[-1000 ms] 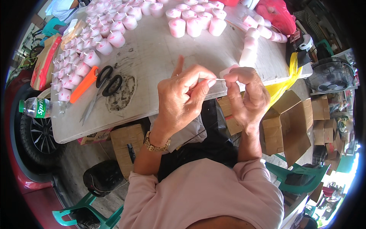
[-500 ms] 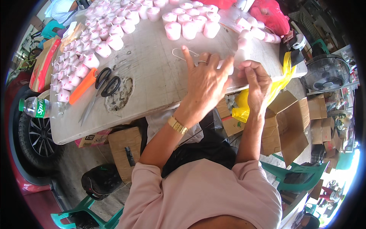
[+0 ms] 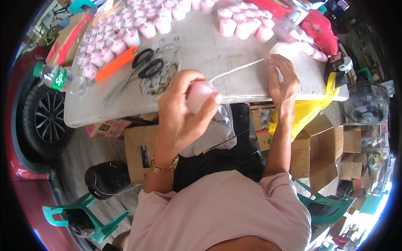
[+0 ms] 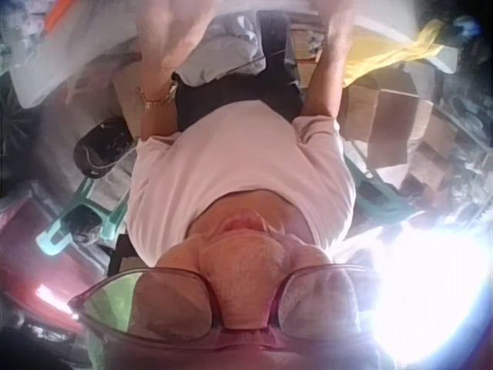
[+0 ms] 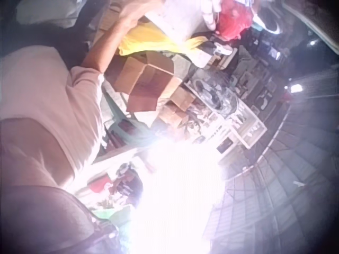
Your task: The person assembles small pink and white cylindrical candles by inserting wicks, trimming excess wick with scissors, and wiping the candles with a white cloth. The person handles each candle individually, repeating the same sequence of actions throughout the clip.
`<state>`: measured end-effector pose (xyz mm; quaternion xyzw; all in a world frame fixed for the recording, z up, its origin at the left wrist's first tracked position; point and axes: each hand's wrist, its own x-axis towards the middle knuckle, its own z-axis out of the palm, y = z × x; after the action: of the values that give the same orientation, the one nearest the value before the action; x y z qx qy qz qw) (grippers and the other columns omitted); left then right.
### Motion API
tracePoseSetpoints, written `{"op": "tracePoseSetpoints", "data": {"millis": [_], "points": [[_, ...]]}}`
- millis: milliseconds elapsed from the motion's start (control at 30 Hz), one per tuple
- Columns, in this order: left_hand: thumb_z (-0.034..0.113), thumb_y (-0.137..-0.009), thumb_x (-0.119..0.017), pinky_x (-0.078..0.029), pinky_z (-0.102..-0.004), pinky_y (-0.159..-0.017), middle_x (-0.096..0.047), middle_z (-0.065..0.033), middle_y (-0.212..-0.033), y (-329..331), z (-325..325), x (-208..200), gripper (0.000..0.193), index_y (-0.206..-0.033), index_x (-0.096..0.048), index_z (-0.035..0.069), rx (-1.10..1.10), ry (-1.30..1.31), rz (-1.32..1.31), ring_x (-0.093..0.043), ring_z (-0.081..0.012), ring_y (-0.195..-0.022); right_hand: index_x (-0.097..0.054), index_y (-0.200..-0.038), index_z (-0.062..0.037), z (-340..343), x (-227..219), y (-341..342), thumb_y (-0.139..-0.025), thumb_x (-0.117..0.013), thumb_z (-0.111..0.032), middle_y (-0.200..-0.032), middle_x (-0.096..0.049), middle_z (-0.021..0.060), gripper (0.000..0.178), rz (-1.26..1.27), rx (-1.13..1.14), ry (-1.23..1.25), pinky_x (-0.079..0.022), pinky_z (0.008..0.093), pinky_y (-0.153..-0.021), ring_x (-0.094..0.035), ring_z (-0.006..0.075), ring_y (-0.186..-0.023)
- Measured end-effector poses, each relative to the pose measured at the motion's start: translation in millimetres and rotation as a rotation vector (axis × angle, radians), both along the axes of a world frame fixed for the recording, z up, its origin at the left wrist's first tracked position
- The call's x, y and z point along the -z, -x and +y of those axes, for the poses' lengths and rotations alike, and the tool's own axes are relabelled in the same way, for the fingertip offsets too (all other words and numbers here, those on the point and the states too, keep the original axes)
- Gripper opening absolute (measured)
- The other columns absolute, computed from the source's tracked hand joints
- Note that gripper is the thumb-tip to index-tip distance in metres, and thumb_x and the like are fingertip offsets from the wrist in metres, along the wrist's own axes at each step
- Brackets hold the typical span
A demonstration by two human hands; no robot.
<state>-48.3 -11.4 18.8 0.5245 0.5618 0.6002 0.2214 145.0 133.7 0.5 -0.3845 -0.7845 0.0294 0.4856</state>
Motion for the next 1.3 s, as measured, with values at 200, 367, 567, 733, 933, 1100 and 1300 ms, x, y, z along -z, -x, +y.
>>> {"op": "tracePoseSetpoints", "data": {"millis": [200,367,567,733,933,1100,1300], "points": [[0.011,-0.089,-0.067,-0.041,-0.0197,-0.059,-0.059,0.0000,-0.084,11.3,7.7,18.5,0.018,-0.102,-0.061,0.002,0.092,0.017,-0.131,-0.050,-0.0040,-0.068,-0.069,-0.096,-0.0044,-87.2,30.0,3.7,-0.087,-0.063,-0.010,-0.098,-0.068,0.0154,0.011,-0.430,-0.282,0.610,-0.052,0.0414,-0.073,-0.067,0.0293,-0.078],[0.013,-0.090,-0.066,-0.039,-0.0197,-0.055,-0.057,0.0018,-0.074,16.9,13.6,26.1,0.014,-0.098,-0.064,0.003,0.101,0.019,-0.139,-0.048,-0.0032,-0.062,-0.067,-0.097,-0.0066,-96.0,74.0,7.0,-0.083,-0.068,-0.015,-0.094,-0.065,0.0138,0.016,-0.739,-0.361,0.581,-0.051,0.0453,-0.075,-0.064,0.0341,-0.086],[0.016,-0.086,-0.070,-0.047,-0.0236,-0.060,-0.064,-0.0023,-0.075,29.1,20.8,28.9,0.016,-0.094,-0.066,0.003,0.140,0.027,-0.270,-0.057,-0.0068,-0.067,-0.066,-0.097,-0.0080,-105.8,81.4,-27.4,-0.077,-0.069,-0.006,-0.089,-0.065,0.0087,0.020,-1.044,-0.412,0.498,-0.048,0.0401,-0.075,-0.063,0.0303,-0.091],[0.014,-0.088,-0.068,-0.046,-0.0214,-0.058,-0.062,-0.0010,-0.076,33.2,15.5,26.7,0.016,-0.099,-0.065,0.002,0.236,0.129,-0.342,-0.055,-0.0058,-0.067,-0.068,-0.091,-0.0078,-94.5,28.6,-61.2,-0.079,-0.065,-0.001,-0.080,-0.064,0.0097,0.014,-0.633,-0.717,0.687,-0.049,0.0442,-0.069,-0.063,0.0324,-0.079],[0.017,-0.091,-0.065,-0.046,-0.0210,-0.059,-0.065,-0.0047,-0.092,28.7,9.7,30.9,0.020,-0.104,-0.061,0.003,0.244,0.037,-0.217,-0.055,-0.0053,-0.071,-0.068,-0.104,-0.0014,-53.2,-60.3,-89.9,-0.082,-0.059,0.010,-0.083,-0.066,0.0044,0.026,0.039,-0.858,0.536,-0.046,0.0265,-0.065,-0.061,0.0133,-0.074],[0.012,-0.085,-0.068,-0.050,-0.0268,-0.070,-0.067,-0.0076,-0.092,2.4,-7.7,29.4,0.018,-0.098,-0.063,0.001,0.244,-0.040,0.005,-0.062,-0.0119,-0.079,-0.066,-0.111,-0.0033,-13.3,-49.0,-2.8,-0.085,-0.055,0.008,-0.086,-0.065,0.0073,0.030,-0.165,-0.174,0.441,-0.048,0.0299,-0.063,-0.061,0.0163,-0.069],[0.009,-0.079,-0.071,-0.052,-0.0316,-0.074,-0.068,-0.0122,-0.095,-24.2,-22.0,30.5,0.021,-0.098,-0.064,0.002,0.281,-0.055,0.049,-0.067,-0.0243,-0.083,-0.068,-0.103,-0.0041,-12.1,-33.4,70.8,-0.079,-0.053,0.009,-0.095,-0.065,0.0204,0.031,-0.493,-0.137,0.082,-0.052,0.0434,-0.076,-0.065,0.0381,-0.087]]}}
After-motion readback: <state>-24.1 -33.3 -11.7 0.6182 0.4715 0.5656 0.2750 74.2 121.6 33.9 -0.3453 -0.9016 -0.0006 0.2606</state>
